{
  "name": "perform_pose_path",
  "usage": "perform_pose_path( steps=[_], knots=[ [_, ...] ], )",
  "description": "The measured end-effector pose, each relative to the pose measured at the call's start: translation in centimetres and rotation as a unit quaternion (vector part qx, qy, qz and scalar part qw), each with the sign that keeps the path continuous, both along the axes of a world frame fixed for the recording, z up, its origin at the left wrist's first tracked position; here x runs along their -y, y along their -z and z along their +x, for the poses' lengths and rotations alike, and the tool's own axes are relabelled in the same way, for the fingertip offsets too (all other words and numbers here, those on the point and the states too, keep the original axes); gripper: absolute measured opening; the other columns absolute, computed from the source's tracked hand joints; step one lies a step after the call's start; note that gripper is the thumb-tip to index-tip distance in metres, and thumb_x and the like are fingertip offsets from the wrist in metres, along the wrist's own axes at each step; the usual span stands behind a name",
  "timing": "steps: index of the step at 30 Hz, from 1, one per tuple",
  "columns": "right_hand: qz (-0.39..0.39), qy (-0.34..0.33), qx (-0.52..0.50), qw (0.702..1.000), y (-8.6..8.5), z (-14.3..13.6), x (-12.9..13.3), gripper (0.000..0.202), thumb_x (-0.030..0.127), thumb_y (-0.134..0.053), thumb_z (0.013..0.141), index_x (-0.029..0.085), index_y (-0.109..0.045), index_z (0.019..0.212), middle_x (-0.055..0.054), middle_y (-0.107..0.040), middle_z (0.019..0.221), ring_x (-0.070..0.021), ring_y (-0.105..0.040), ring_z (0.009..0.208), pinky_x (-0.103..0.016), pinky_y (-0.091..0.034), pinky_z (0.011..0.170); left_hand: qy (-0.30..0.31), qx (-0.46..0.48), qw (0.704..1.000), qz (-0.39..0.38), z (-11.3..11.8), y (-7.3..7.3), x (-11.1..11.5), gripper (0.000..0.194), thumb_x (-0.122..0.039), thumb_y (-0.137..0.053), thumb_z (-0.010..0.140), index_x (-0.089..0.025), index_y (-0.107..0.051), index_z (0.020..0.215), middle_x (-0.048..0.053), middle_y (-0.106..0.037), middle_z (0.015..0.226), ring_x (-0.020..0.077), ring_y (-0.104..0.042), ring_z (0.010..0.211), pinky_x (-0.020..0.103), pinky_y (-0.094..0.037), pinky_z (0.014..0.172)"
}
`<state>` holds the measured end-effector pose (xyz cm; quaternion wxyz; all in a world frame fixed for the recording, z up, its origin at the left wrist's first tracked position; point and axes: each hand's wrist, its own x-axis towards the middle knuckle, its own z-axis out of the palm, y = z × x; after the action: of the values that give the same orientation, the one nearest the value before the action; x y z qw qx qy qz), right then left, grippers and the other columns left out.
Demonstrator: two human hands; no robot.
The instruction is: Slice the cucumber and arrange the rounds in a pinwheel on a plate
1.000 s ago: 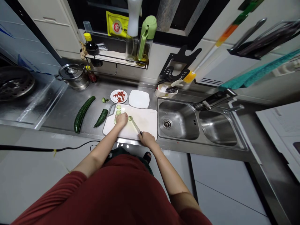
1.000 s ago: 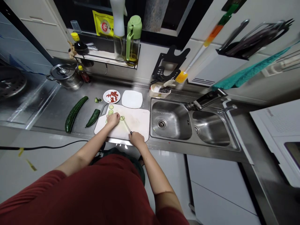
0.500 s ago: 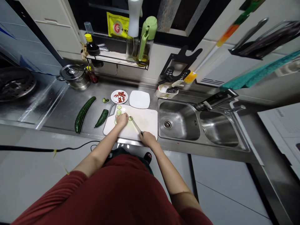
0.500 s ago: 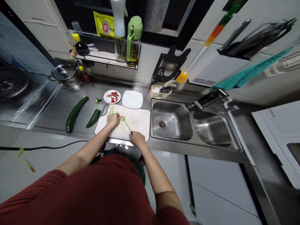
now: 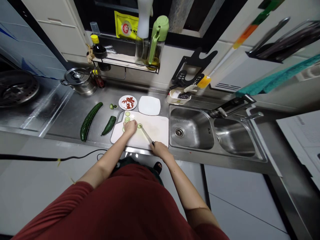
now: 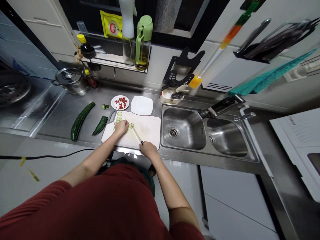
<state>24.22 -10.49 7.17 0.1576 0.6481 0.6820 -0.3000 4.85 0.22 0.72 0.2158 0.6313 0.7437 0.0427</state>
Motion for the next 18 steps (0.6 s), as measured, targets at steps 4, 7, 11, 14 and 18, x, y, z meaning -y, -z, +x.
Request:
perform_pose_path(
  steps=[4,7,11,14,18],
  knots=[
    [-0.006,0.003,0.007,1.0,-0.1,0.7,1.2,0.047,0.045,-0.037,0.097,0.012,-0.066,0.111,-0.02,-0.068,0.112,-0.0296,-0.065,0.104,-0.034,-0.047,0.082,-0.006,0.0,1.0,-0.001,0.1,-0.2,0.0,0.025,-0.028,-0.043,0.089,-0.025,-0.067,0.093,0.009,-0.071,0.098,0.0268,-0.061,0.099,0.042,-0.031,0.093],
    [-0.012,0.008,0.005,1.0,0.1,1.2,1.8,0.047,0.045,-0.037,0.097,0.011,-0.066,0.11,-0.02,-0.068,0.111,-0.0291,-0.065,0.104,-0.033,-0.046,0.081,-0.007,-0.003,1.0,-0.007,0.2,-0.3,0.0,0.026,-0.028,-0.042,0.088,-0.025,-0.067,0.093,0.009,-0.071,0.098,0.0268,-0.061,0.1,0.042,-0.031,0.093],
    [-0.017,0.011,0.0,1.0,0.2,1.2,1.8,0.047,0.044,-0.036,0.097,0.011,-0.066,0.11,-0.021,-0.067,0.113,-0.0293,-0.064,0.105,-0.034,-0.046,0.081,-0.005,-0.002,1.0,-0.011,0.2,-0.3,0.0,0.025,-0.028,-0.043,0.088,-0.025,-0.067,0.093,0.009,-0.071,0.098,0.0269,-0.061,0.1,0.042,-0.031,0.093],
    [-0.013,0.011,-0.001,1.0,0.3,0.7,1.4,0.047,0.045,-0.036,0.096,0.011,-0.066,0.11,-0.021,-0.068,0.112,-0.0297,-0.065,0.104,-0.035,-0.047,0.081,0.001,-0.001,1.0,-0.005,0.1,-0.2,0.0,0.024,-0.028,-0.043,0.088,-0.025,-0.067,0.092,0.009,-0.071,0.097,0.0265,-0.061,0.099,0.042,-0.031,0.093],
    [-0.005,0.01,-0.002,1.0,0.3,-0.2,0.5,0.047,0.045,-0.037,0.096,0.012,-0.066,0.111,-0.02,-0.067,0.113,-0.029,-0.065,0.105,-0.034,-0.047,0.082,0.002,-0.003,1.0,0.002,0.0,0.1,-0.1,0.024,-0.028,-0.043,0.088,-0.025,-0.067,0.091,0.008,-0.071,0.095,0.0262,-0.062,0.097,0.042,-0.032,0.092]
  ],
)
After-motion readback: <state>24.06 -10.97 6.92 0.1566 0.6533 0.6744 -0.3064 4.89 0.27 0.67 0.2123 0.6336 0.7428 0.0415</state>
